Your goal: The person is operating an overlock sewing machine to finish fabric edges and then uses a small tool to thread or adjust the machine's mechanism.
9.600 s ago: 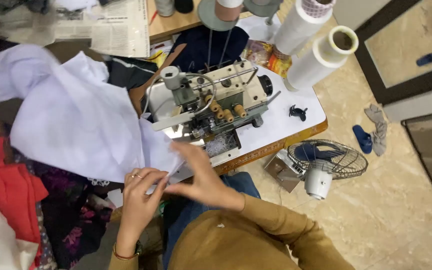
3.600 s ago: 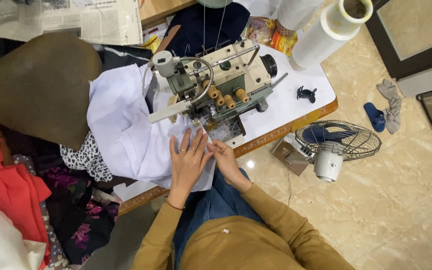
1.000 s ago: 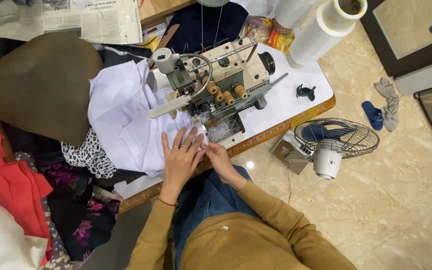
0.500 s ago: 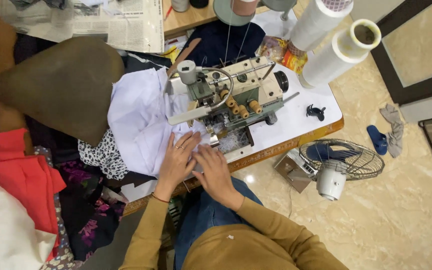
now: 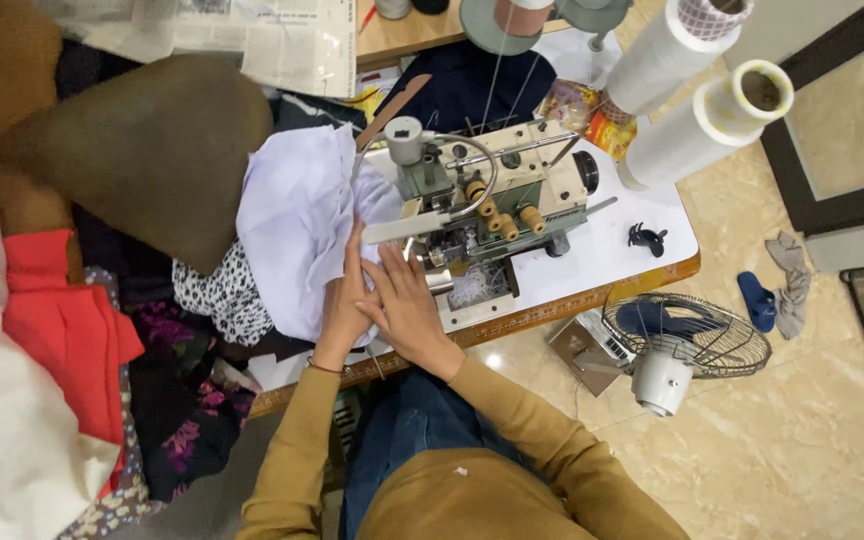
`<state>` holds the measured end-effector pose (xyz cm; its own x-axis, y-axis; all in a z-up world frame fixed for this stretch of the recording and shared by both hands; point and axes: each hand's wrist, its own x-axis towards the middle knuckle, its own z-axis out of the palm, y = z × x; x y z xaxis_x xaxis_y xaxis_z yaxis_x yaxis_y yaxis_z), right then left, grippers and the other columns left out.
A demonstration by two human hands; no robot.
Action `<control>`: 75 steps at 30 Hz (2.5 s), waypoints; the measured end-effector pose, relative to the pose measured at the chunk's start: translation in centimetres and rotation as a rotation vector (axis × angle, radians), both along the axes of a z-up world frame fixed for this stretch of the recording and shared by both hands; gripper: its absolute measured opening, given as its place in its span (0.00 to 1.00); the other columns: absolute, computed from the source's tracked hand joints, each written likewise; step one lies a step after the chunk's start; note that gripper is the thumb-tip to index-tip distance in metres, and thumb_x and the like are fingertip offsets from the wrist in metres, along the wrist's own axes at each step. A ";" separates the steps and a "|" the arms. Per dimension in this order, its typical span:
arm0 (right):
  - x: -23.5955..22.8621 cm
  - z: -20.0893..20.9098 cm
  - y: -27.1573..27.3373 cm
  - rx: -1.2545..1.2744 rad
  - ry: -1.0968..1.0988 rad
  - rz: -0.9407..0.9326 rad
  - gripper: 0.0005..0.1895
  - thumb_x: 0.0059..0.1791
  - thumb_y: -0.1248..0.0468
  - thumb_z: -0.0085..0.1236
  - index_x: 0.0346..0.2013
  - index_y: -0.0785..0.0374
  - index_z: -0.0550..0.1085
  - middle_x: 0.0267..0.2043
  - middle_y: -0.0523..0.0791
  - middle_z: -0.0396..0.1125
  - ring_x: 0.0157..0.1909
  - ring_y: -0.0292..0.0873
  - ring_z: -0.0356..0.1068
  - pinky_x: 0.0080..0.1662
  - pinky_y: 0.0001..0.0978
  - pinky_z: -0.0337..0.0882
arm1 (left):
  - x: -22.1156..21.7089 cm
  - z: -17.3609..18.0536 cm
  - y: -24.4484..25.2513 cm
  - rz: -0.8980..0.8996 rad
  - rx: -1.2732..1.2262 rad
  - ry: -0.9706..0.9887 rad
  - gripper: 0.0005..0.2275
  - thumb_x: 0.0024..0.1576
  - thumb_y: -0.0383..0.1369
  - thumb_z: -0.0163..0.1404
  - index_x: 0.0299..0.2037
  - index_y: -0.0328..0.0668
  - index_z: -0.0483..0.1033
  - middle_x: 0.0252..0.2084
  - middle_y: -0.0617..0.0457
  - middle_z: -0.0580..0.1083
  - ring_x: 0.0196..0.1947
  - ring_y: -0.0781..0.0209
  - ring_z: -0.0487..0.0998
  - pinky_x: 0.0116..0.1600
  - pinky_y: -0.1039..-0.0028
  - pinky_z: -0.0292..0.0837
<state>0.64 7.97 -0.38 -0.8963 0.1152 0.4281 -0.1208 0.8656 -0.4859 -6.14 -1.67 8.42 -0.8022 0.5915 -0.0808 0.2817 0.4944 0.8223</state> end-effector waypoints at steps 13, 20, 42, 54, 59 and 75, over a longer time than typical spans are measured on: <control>5.3 -0.8 1.4 -0.178 -0.086 0.199 0.28 0.56 0.54 0.51 0.68 0.62 0.65 0.56 0.52 0.67 0.63 0.55 0.65 0.69 0.52 0.57 | -1.5 -5.1 -4.1 0.220 0.374 0.098 0.25 0.59 0.27 0.46 0.70 0.37 0.61 0.79 0.32 0.40 0.60 0.38 0.74 0.59 0.56 0.76; 6.6 -0.3 0.4 -0.091 -0.063 0.219 0.20 0.56 0.56 0.53 0.62 0.55 0.73 0.49 0.45 0.68 0.57 0.48 0.66 0.64 0.49 0.60 | -3.4 -9.7 -3.8 0.447 -0.134 0.565 0.10 0.59 0.42 0.59 0.46 0.52 0.79 0.35 0.57 0.75 0.37 0.55 0.79 0.45 0.64 0.71; 7.3 2.6 0.9 -0.541 -0.354 0.152 0.12 0.58 0.61 0.50 0.53 0.58 0.77 0.48 0.47 0.74 0.55 0.50 0.73 0.58 0.45 0.69 | -5.2 -3.3 -4.9 -0.020 0.044 1.041 0.09 0.57 0.29 0.55 0.46 0.51 0.81 0.49 0.52 0.78 0.57 0.45 0.73 0.63 0.50 0.64; 1.9 2.7 2.9 -1.347 -0.266 0.026 0.29 0.58 0.63 0.50 0.68 0.79 0.57 0.59 0.69 0.63 0.46 0.60 0.77 0.50 0.50 0.79 | -7.9 -5.3 -4.8 -0.057 -0.028 0.382 0.05 0.62 0.38 0.54 0.39 0.49 0.79 0.51 0.57 0.73 0.62 0.54 0.66 0.63 0.57 0.56; -0.9 2.0 1.5 -1.510 -0.337 0.015 0.28 0.58 0.63 0.50 0.68 0.78 0.59 0.56 0.61 0.66 0.42 0.51 0.79 0.39 0.29 0.79 | -7.9 -1.5 -6.7 -0.103 0.114 -0.028 0.05 0.65 0.33 0.43 0.41 0.43 0.69 0.47 0.40 0.77 0.54 0.38 0.75 0.59 0.50 0.64; -3.6 -0.1 1.4 -1.480 -0.290 -0.204 0.11 0.53 0.56 0.61 0.38 0.62 0.79 0.11 0.41 0.62 0.14 0.29 0.53 0.22 0.17 0.51 | -8.9 3.6 -3.8 -0.300 -0.403 0.244 0.12 0.66 0.44 0.48 0.41 0.51 0.83 0.38 0.49 0.77 0.50 0.49 0.70 0.62 0.53 0.49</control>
